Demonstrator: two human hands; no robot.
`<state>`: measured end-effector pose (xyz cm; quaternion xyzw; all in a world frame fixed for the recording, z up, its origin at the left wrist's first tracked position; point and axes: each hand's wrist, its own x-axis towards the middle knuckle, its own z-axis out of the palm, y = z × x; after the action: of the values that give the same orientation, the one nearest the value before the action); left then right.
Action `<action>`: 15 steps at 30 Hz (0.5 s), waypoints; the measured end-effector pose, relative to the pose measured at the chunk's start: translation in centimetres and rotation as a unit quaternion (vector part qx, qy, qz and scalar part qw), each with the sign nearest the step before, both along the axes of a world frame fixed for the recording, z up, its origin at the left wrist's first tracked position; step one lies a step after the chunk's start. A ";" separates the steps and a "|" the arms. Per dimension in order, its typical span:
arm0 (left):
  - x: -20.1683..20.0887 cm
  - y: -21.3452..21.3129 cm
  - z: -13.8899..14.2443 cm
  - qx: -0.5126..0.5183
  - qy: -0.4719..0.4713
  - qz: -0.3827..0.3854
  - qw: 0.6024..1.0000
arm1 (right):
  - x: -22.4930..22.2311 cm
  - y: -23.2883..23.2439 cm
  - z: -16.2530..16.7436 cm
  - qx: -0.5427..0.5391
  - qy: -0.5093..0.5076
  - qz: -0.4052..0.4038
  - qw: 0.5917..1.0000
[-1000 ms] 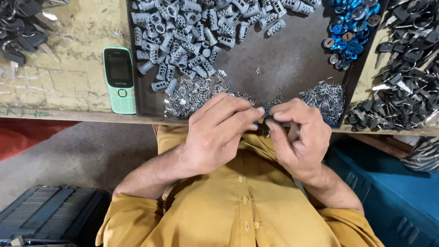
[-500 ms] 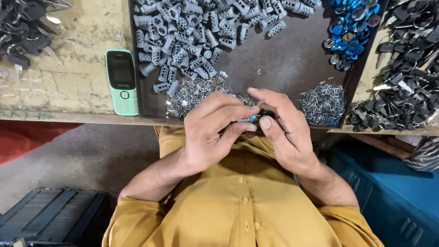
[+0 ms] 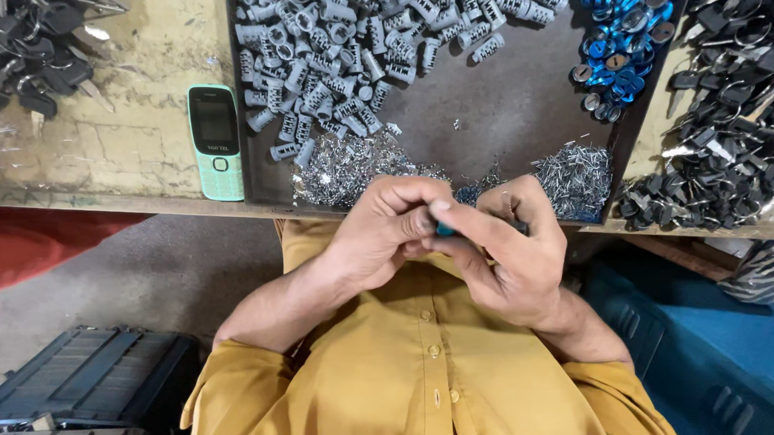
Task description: The person picks small metal pins and springs from a tray and inserts them by hand into lock cylinder plugs, pressing each part into place and setting finished cylinders on the workbench among keys and loose parts.
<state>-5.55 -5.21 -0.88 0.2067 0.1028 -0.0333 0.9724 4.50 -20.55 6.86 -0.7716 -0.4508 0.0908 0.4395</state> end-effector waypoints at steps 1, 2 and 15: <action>-0.2 -0.2 -0.1 -0.007 -0.001 -0.007 1.000 | -0.2 0.1 -0.1 -0.005 -0.008 -0.019 1.000; -0.3 -0.3 -0.2 -0.014 -0.003 -0.014 1.000 | -0.2 0.1 -0.1 -0.009 -0.017 -0.037 0.999; 0.3 -0.6 0.2 -0.034 0.004 -0.066 0.997 | 0.5 -0.6 -1.2 0.044 -0.022 -0.033 0.998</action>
<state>-5.23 -5.82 -0.69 0.1794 0.0921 -0.1019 0.9741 5.03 -21.15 5.68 -0.7679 -0.4377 0.0393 0.4661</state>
